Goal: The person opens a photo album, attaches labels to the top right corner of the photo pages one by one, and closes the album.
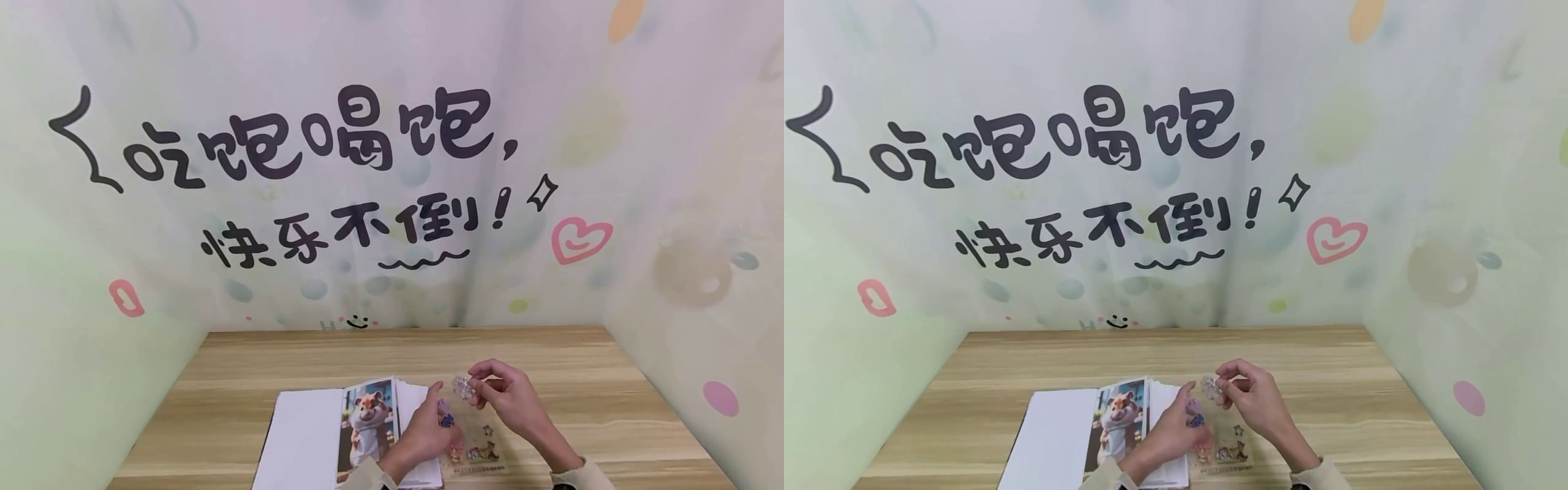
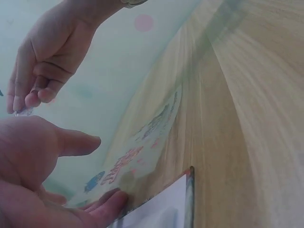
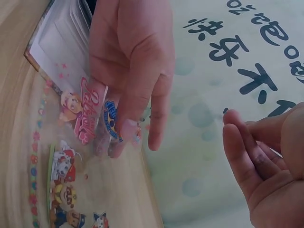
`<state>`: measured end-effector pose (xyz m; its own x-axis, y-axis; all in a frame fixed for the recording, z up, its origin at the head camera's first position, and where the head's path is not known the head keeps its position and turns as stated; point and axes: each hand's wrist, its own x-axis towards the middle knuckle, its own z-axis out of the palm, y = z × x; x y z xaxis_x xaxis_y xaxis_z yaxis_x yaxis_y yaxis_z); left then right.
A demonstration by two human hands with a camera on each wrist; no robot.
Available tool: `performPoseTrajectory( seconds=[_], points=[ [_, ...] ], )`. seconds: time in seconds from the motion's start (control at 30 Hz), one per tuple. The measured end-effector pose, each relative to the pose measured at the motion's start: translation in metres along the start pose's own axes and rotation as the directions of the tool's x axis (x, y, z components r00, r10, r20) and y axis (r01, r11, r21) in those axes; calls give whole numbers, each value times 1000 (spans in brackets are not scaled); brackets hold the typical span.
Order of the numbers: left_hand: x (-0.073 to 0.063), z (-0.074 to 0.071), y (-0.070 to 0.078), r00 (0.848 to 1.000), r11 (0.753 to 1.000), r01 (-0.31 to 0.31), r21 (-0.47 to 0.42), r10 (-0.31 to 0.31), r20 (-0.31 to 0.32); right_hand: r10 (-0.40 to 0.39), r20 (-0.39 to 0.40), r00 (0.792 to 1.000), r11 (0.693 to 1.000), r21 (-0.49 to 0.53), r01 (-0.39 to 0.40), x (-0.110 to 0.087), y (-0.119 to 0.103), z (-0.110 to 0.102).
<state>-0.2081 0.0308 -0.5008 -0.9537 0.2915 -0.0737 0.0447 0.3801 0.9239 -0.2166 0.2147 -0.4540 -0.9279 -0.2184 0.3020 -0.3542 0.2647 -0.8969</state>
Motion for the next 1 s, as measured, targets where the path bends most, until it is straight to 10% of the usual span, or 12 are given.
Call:
performPoseTrajectory(
  seconds=[0.73, 1.0],
  points=[
    [-1, -14, 13, 997, 993, -56, -102, 50, -58, 17, 72, 997, 1000, 19, -18, -1, -1, 2],
    [-10, -33, 15, 965, 967, -209, -149, 179, -191, 7, 58, 998, 1000, 24, -8, 0, 1, 6]
  ],
)
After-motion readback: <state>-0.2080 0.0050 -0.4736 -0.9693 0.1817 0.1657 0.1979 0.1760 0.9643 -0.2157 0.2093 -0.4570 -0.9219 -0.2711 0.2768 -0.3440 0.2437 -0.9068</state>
